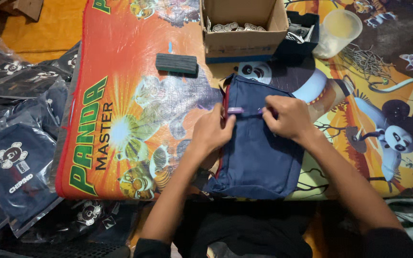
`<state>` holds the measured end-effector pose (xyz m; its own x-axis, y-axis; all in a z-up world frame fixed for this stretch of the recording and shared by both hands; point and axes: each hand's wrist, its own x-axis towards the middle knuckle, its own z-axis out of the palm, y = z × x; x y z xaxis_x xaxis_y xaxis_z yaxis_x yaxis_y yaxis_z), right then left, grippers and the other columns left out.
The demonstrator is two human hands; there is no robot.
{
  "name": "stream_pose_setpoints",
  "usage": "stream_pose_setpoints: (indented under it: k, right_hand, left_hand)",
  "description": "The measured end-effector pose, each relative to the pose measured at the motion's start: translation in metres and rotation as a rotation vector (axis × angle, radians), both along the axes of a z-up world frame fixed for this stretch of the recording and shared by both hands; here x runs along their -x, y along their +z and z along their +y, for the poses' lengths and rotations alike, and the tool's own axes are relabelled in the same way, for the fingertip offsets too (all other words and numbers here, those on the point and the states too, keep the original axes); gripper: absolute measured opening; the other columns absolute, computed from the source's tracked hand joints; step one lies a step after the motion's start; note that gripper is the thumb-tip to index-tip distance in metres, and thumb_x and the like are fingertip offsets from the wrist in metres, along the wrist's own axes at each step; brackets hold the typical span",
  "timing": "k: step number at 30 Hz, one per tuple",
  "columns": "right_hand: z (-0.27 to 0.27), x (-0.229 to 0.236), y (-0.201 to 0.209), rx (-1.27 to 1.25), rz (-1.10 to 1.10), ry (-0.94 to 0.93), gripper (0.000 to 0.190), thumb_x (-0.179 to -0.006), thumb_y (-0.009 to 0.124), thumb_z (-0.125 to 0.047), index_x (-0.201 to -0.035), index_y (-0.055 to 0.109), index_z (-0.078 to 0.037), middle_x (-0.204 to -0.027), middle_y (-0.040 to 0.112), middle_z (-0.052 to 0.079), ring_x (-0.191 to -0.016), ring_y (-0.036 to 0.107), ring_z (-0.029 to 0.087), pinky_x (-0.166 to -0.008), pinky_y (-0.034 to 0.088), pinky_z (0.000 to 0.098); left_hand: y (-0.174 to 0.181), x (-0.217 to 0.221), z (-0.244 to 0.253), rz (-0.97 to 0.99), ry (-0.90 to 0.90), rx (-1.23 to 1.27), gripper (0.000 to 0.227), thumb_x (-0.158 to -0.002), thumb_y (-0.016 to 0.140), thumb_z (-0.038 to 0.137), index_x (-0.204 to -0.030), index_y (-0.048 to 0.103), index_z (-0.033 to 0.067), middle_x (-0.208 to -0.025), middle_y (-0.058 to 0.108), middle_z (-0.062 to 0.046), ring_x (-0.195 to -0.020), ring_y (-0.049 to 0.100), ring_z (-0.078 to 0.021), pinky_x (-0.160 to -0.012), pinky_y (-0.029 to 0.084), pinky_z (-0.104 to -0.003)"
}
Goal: The person adjusts a tan strap on a blue bag, uses a small brush to wipe the bag, and attaches small circular tags to the bag by hand.
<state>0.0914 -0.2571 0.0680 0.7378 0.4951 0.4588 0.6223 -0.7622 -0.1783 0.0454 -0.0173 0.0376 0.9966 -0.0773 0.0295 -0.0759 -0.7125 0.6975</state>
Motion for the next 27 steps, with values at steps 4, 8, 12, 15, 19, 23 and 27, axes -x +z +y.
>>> stream_pose_setpoints:
  k: [4,8,12,15,19,23,27]
  right_hand:
    - [-0.011,-0.033,-0.002,0.068,0.135,0.063,0.012,-0.083,0.066,-0.026,-0.084,0.060,-0.016,-0.072,0.063,0.009,-0.074,0.068,0.034,-0.063,0.054,0.0465]
    - [-0.010,-0.044,-0.001,0.228,0.107,-0.135,0.017,-0.086,0.063,-0.021,-0.102,0.063,-0.016,-0.084,0.065,0.011,-0.076,0.070,0.037,-0.065,0.057,0.0505]
    - [-0.005,-0.032,0.013,0.134,0.157,-0.190,0.011,-0.097,0.058,-0.027,-0.095,0.056,-0.017,-0.081,0.061,0.010,-0.080,0.070,0.035,-0.067,0.056,0.0497]
    - [-0.017,-0.007,0.027,0.018,0.436,-0.072,0.017,-0.090,0.063,-0.022,-0.095,0.059,-0.006,-0.083,0.069,0.023,-0.089,0.067,0.049,-0.076,0.050,0.0620]
    - [-0.065,-0.017,0.004,0.262,0.163,-0.324,0.011,-0.099,0.060,-0.029,-0.096,0.059,-0.018,-0.082,0.072,0.008,-0.084,0.074,0.030,-0.090,0.051,0.0494]
    - [-0.077,-0.001,0.025,0.128,0.324,-0.365,0.014,-0.098,0.061,-0.031,-0.102,0.061,-0.017,-0.088,0.071,0.008,-0.090,0.071,0.035,-0.078,0.055,0.0518]
    - [-0.082,0.010,0.045,0.113,0.458,-0.309,0.017,-0.093,0.060,-0.027,-0.102,0.063,-0.014,-0.087,0.072,0.016,-0.092,0.069,0.043,-0.078,0.053,0.0557]
  left_hand:
    - [-0.032,-0.008,-0.009,-0.296,0.067,-0.236,0.019,-0.099,0.049,0.035,-0.096,0.051,0.0161,-0.061,0.065,-0.015,-0.063,0.070,-0.0413,-0.062,0.054,-0.051]
    - [-0.034,-0.002,-0.008,-0.389,0.034,-0.275,0.017,-0.100,0.048,0.030,-0.097,0.052,0.0132,-0.061,0.064,-0.016,-0.059,0.069,-0.0405,-0.058,0.054,-0.052]
    - [-0.030,-0.004,-0.007,-0.386,0.037,-0.269,0.018,-0.100,0.049,0.029,-0.097,0.052,0.0124,-0.061,0.065,-0.017,-0.060,0.069,-0.0419,-0.059,0.054,-0.052]
    - [-0.023,-0.003,-0.007,-0.391,0.028,-0.268,0.017,-0.099,0.050,0.028,-0.096,0.051,0.0114,-0.061,0.065,-0.019,-0.059,0.069,-0.0417,-0.057,0.054,-0.052]
    - [-0.023,-0.006,-0.005,-0.401,-0.001,-0.312,0.016,-0.099,0.051,0.028,-0.098,0.052,0.0119,-0.062,0.065,-0.018,-0.061,0.070,-0.0393,-0.056,0.054,-0.050]
    - [-0.004,-0.012,-0.010,-0.197,-0.103,-0.400,0.030,-0.087,0.062,0.025,-0.108,0.047,0.0099,-0.083,0.063,-0.019,-0.079,0.066,-0.0445,-0.067,0.053,-0.056]
    - [0.026,-0.014,-0.040,-0.634,-0.291,-0.412,0.049,-0.065,0.071,0.013,-0.111,0.056,0.0088,-0.109,0.055,-0.014,-0.102,0.058,-0.0368,-0.076,0.048,-0.045]
